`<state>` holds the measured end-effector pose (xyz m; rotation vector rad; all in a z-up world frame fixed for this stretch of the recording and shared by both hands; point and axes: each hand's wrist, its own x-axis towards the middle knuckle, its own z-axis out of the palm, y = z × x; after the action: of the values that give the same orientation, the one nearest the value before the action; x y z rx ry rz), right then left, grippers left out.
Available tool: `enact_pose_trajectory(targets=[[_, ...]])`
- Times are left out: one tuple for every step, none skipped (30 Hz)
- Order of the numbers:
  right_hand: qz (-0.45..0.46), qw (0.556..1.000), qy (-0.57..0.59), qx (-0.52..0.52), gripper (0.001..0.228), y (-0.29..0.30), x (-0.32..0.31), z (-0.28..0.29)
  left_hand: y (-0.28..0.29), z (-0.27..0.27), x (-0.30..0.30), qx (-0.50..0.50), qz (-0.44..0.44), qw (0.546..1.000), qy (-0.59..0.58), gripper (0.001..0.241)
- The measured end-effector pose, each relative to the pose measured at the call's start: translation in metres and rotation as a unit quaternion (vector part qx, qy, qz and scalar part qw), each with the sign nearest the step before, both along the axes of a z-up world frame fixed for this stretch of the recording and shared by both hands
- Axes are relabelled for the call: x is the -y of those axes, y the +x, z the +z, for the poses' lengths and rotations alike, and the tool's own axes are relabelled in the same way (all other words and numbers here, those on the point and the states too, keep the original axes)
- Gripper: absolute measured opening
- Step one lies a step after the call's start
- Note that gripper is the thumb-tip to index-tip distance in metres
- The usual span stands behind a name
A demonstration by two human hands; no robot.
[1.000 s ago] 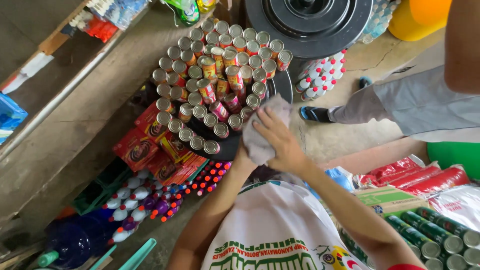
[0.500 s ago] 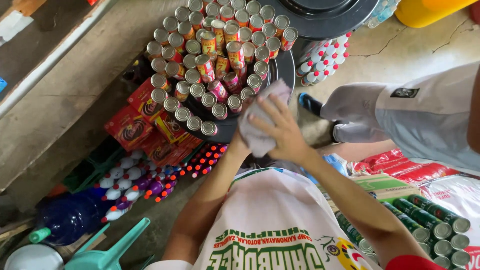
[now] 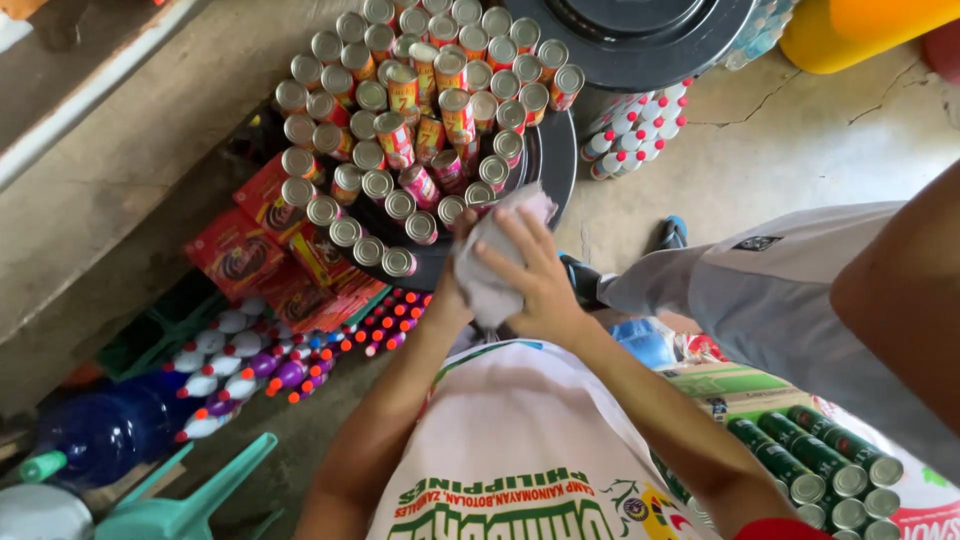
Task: Wiping canned goods with a rag and restocking them onto wooden store shelves.
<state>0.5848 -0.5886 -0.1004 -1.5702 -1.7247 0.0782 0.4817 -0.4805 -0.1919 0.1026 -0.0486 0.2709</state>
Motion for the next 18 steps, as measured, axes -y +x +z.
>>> enact_pose_trajectory(targets=[[0.003,1.000,-0.006,-0.023,0.085,0.004,-0.001,-0.009,-0.001,-0.019,0.006,0.071,-0.006,0.996,-0.046,0.059],[0.007,0.999,-0.012,-0.030,0.085,0.010,-0.005,-0.018,-0.002,-0.012,0.011,0.065,-0.001,0.997,-0.052,0.059],[-0.016,0.995,-0.024,-0.099,0.083,0.017,-0.010,-0.027,-0.001,-0.005,0.015,-0.102,0.068,0.992,0.039,0.055],[-0.040,0.984,-0.036,-0.167,0.081,0.025,-0.015,-0.037,0.001,0.001,0.019,-0.265,0.134,0.946,0.129,0.052],[-0.040,0.983,-0.044,-0.173,0.081,0.024,-0.014,-0.035,0.000,0.007,0.020,-0.272,0.132,0.945,0.122,0.052],[-0.050,0.967,-0.074,-0.239,0.083,0.023,-0.013,-0.033,0.001,0.012,0.020,-0.253,0.144,0.944,0.154,0.054],[-0.061,0.946,-0.101,-0.303,0.086,0.025,-0.014,-0.032,0.004,0.017,0.018,-0.233,0.156,0.941,0.187,0.056],[-0.062,0.943,-0.107,-0.308,0.086,0.025,-0.008,-0.029,0.005,0.006,0.018,-0.239,0.154,0.941,0.182,0.056],[-0.043,0.960,-0.098,-0.259,0.084,0.024,-0.004,-0.026,0.005,-0.005,0.017,-0.227,0.142,0.950,0.159,0.058],[-0.023,0.973,-0.089,-0.211,0.083,0.023,0.001,-0.022,0.004,-0.015,0.016,-0.215,0.132,0.958,0.136,0.061],[-0.024,0.972,-0.092,-0.214,0.083,0.026,0.003,-0.019,0.006,-0.035,0.016,-0.219,0.130,0.958,0.133,0.061],[-0.005,0.985,-0.068,-0.157,0.082,0.028,0.006,-0.015,0.007,-0.054,0.016,-0.197,0.146,0.965,0.090,0.049],[0.015,0.994,-0.043,-0.099,0.081,0.030,0.007,-0.011,0.008,-0.073,0.016,-0.174,0.164,0.970,0.047,0.038],[0.017,0.994,-0.046,-0.102,0.081,0.036,0.007,-0.015,0.013,-0.052,0.015,-0.178,0.165,0.969,0.044,0.038],[0.014,0.993,-0.041,-0.106,0.081,0.041,0.006,-0.019,0.017,-0.031,0.012,-0.141,0.102,0.985,0.012,0.047],[0.010,0.993,-0.036,-0.110,0.082,0.045,0.004,-0.023,0.021,-0.010,0.009,-0.103,0.038,0.994,-0.020,0.056],[0.015,0.993,-0.037,-0.115,0.082,0.052,0.001,-0.029,0.026,0.000,0.011,-0.108,0.042,0.993,-0.021,0.056],[0.002,0.976,-0.061,-0.208,0.082,0.057,-0.002,-0.035,0.030,0.010,0.012,-0.209,0.093,0.971,0.072,0.050]])
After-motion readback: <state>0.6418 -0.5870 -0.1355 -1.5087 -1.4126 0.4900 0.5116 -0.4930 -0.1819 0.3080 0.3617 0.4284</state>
